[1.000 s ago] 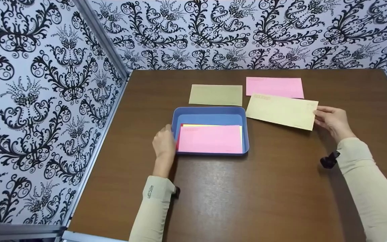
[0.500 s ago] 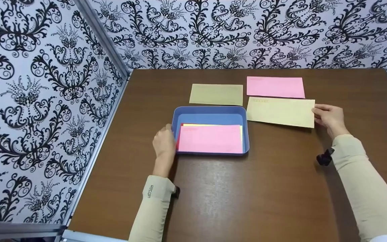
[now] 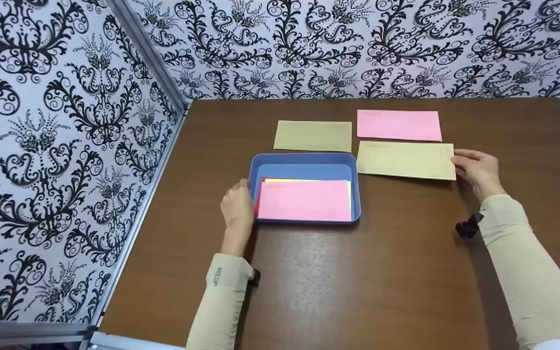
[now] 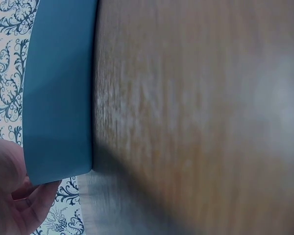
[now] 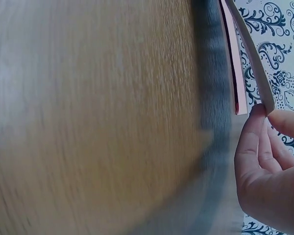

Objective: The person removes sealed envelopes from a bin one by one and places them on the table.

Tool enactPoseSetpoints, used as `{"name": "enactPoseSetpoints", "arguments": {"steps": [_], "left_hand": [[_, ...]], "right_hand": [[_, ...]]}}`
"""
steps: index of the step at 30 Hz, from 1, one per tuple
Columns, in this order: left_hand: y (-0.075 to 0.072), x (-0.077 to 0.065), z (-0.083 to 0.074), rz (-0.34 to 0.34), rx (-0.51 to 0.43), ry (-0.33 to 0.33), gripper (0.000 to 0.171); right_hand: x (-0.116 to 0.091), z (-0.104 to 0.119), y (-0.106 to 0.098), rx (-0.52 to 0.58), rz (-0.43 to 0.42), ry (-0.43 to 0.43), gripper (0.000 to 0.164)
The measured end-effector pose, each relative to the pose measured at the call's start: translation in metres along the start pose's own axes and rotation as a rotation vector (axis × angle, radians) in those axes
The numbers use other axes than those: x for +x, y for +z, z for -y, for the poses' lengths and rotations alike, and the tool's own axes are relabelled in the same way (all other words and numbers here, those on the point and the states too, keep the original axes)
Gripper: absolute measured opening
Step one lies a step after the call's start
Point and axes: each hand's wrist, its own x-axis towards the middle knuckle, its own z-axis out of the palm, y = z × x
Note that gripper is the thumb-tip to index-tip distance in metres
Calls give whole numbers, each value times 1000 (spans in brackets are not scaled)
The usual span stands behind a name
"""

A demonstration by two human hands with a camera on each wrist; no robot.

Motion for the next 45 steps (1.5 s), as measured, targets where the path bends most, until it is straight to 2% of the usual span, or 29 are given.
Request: {"name": "enactPoseSetpoints", "arguments": {"steps": [6, 15, 18, 23, 27, 32, 45], "left_hand": [[-1, -1, 1, 4, -10, -1, 21], [0, -1, 1, -2, -5, 10, 23], [1, -1, 1, -7, -2, 12, 23], [0, 0, 1, -2, -5, 5, 24], [1, 0, 1, -2, -7, 4, 24], [1, -1, 1, -17, -16, 9, 20], [0, -1, 2, -6, -21, 11, 21]], "right_hand": [[2, -1, 2, 17, -14, -15, 16], [8, -2, 4, -46, -48, -7, 16], [10, -2, 4, -97, -64, 3, 15], [11, -2, 4, -140, -67, 13, 21], [9, -2, 5, -109, -52, 17, 17], [8, -3, 5, 9, -16, 7, 14], [6, -2, 7, 58, -15, 17, 14]]}}
